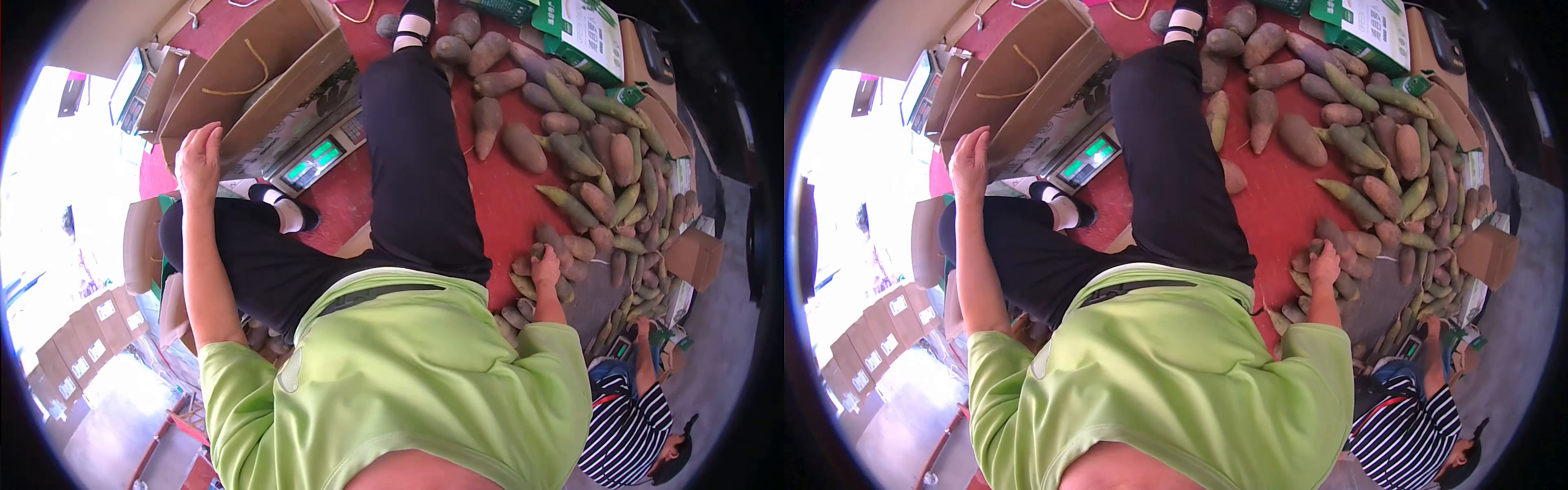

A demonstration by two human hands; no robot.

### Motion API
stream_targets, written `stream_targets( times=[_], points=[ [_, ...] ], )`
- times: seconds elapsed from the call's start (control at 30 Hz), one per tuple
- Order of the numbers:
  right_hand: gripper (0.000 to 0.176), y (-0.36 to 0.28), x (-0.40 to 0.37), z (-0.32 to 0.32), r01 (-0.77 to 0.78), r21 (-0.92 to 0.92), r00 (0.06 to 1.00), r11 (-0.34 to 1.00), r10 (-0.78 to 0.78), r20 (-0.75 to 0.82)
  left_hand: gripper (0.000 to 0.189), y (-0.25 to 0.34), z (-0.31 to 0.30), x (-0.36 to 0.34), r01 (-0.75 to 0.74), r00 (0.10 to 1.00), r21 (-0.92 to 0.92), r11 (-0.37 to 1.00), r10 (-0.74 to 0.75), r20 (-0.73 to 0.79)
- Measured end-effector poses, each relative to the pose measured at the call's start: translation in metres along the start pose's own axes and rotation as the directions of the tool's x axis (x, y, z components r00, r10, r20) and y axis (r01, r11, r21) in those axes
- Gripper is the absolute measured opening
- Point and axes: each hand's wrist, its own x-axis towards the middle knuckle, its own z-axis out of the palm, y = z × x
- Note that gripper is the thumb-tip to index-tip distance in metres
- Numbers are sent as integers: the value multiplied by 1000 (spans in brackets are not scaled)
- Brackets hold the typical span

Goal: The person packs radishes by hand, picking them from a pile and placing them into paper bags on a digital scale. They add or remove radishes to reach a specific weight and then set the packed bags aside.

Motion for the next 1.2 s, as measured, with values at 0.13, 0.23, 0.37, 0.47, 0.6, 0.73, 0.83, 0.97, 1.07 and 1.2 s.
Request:
stream_targets(
  times=[0.13,0.23,0.37,0.47,0.6,0.73,0.83,0.97,1.07,1.2],
  points=[
    [53,-20,17,-18,13,261,996,965,11,-90,20,0,-5,-2,10,999,-21,1000,-11,-48],
    [51,-35,38,-33,164,488,977,857,-71,-202,21,1,-8,-2,37,998,-42,998,-39,-54],
    [48,-67,78,-64,543,706,836,455,-217,-503,21,-1,-10,-3,47,996,-56,997,-50,-68],
    [44,-141,58,-145,586,766,809,265,-151,-568,21,-1,-11,-4,40,995,-88,995,-47,-84],
    [43,-234,19,-248,729,684,675,-4,-161,-720,20,-2,-11,-5,56,995,-110,992,-65,-80],
    [39,-307,-7,-316,746,563,527,-356,-200,-826,21,-3,-12,-6,49,995,-135,990,-61,-81],
    [37,-361,-25,-342,649,527,433,-549,-303,-849,21,-4,-12,-5,65,994,-145,987,-77,-82],
    [34,-438,-65,-350,423,668,476,-613,-477,-739,21,-7,-11,-5,76,995,-111,991,-82,-56],
    [46,-462,-62,-336,496,788,469,-364,-652,-596,21,-4,-12,-4,122,991,-132,984,-127,-34],
    [49,-429,-27,-302,554,812,508,-183,-698,-504,22,-6,-12,-4,124,988,-194,973,-140,-67]
  ],
)
